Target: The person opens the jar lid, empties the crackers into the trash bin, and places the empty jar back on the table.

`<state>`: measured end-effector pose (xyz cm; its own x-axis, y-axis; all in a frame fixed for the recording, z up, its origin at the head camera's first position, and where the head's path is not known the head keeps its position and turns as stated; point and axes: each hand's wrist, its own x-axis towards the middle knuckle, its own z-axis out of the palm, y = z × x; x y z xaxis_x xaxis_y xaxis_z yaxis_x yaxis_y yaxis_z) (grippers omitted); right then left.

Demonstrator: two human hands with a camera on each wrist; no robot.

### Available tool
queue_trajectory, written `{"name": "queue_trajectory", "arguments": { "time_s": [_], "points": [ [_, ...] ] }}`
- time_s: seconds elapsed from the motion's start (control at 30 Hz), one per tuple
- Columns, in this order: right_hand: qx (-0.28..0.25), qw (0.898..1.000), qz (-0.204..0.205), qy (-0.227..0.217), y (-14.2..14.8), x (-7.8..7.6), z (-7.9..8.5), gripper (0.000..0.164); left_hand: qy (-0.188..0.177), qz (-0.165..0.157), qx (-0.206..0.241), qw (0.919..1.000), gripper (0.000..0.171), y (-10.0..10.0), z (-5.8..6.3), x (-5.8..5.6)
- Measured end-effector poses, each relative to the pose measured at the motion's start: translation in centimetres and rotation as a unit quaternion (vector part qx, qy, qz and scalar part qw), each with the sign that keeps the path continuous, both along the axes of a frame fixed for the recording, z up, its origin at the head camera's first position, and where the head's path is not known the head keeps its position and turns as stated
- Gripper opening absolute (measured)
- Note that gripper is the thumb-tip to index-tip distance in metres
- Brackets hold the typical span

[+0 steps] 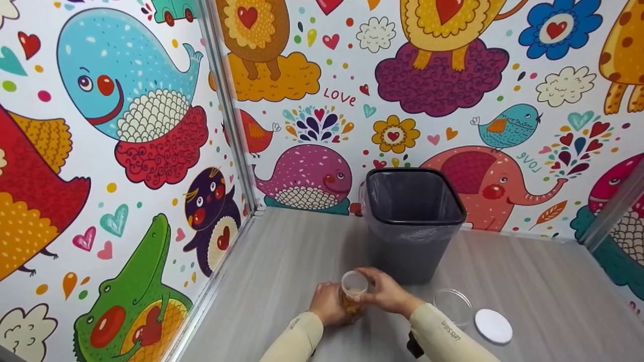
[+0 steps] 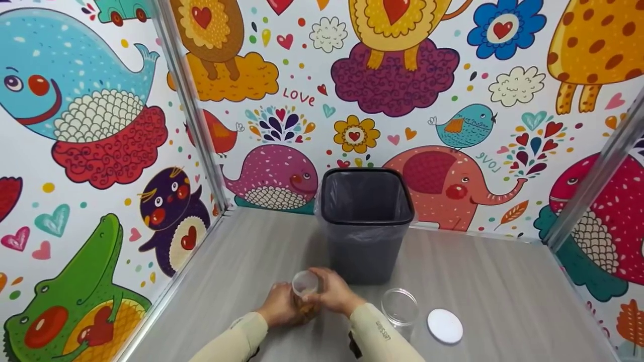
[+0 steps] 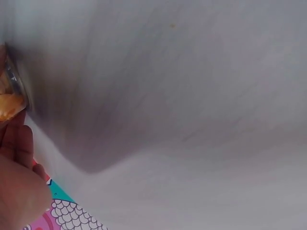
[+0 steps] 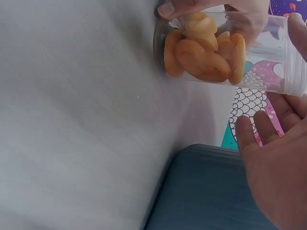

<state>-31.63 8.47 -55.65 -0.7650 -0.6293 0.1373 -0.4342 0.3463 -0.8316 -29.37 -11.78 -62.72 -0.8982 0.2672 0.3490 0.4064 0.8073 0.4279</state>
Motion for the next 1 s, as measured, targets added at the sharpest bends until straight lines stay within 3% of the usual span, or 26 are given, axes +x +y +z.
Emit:
{"name": "queue_trajectory", "arguments": {
  "time_s": [0.23, 0.53, 0.8, 1.0],
  "points": [
    [0.036, 0.999, 0.006, 0.002, 0.0, -0.4, 0.6, 0.068, -0.012, 0.004, 0.026, 0.9996, 0.039, 0.0, -0.3, -0.1],
    [0.051, 0.998, 0.034, -0.032, 0.1, -0.6, 1.2, 0.072, -0.026, 0.024, 0.015, 0.9992, 0.054, 0.1, 0.1, 0.2],
    [0.020, 0.998, -0.048, 0.024, 0.0, 0.7, 0.1, 0.075, -0.029, 0.018, 0.022, 0.9992, 0.039, 0.1, 0.5, 0.3],
    [0.015, 0.994, -0.091, 0.062, -0.4, 2.1, -0.6, 0.077, 0.004, 0.017, 0.003, 0.9998, 0.036, 0.2, -0.1, 0.2]
  ]
}}
